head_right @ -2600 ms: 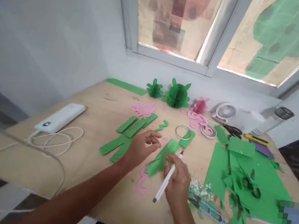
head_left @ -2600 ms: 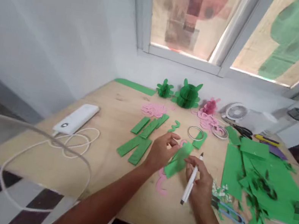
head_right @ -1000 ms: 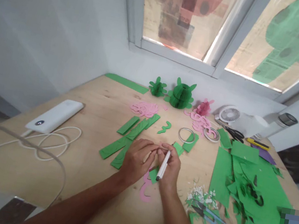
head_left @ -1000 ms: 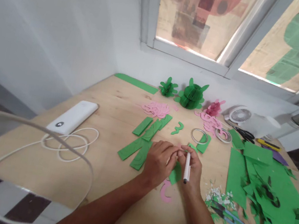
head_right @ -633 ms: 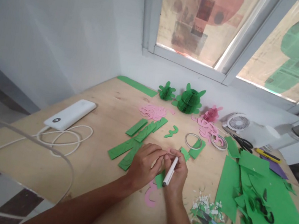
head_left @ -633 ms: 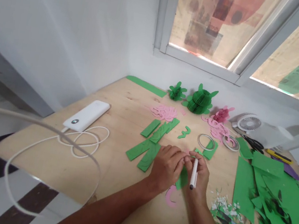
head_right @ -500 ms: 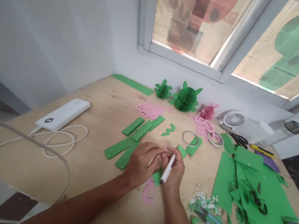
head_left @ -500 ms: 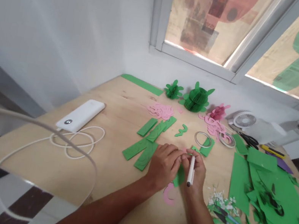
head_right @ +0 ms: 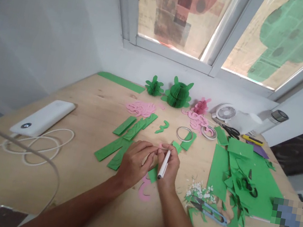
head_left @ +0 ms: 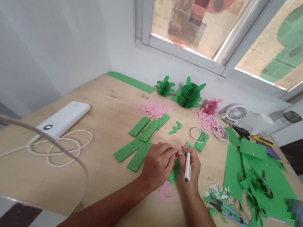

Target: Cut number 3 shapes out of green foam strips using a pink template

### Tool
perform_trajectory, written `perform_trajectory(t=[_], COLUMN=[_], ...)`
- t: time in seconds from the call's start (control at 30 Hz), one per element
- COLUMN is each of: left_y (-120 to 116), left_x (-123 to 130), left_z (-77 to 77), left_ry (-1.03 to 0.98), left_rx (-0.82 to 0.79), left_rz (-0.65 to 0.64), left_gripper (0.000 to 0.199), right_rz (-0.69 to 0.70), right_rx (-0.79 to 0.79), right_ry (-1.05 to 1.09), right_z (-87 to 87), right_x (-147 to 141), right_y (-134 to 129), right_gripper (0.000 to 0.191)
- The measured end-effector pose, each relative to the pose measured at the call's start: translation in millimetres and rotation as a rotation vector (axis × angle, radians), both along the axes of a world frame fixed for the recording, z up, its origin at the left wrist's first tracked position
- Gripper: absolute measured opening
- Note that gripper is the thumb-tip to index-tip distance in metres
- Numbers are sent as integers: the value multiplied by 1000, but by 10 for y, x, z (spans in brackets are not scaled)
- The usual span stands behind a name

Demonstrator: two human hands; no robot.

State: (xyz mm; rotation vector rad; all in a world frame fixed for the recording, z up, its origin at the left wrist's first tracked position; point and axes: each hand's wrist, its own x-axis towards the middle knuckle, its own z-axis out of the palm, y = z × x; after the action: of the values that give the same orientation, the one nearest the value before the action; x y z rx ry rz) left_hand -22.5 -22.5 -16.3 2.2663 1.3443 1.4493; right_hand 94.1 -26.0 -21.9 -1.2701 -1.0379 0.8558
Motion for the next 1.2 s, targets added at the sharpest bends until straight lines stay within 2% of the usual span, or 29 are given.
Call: perform_trajectory(t=[0.37, 0.6, 0.87, 1.2], left_y=[0, 12, 26, 34], left_x=[24, 23, 16, 19], left_z=[-4, -9, -28, -56], left_ry=[-69, -74, -104, -194], left_rx=[-24, -38, -61, -131], left_rz=[-6, -2, -7, -24], left_gripper=[23, 25, 26, 26], right_rz=[-7, -24, -10, -12], right_rx=[13, 27, 36, 61], right_ry=[23, 5, 32, 41], right_z=[47, 18, 88, 42], right_x=[-16, -24, -49, -30], right_y=[-8, -17, -35, -5], right_gripper=[27, 28, 29, 30])
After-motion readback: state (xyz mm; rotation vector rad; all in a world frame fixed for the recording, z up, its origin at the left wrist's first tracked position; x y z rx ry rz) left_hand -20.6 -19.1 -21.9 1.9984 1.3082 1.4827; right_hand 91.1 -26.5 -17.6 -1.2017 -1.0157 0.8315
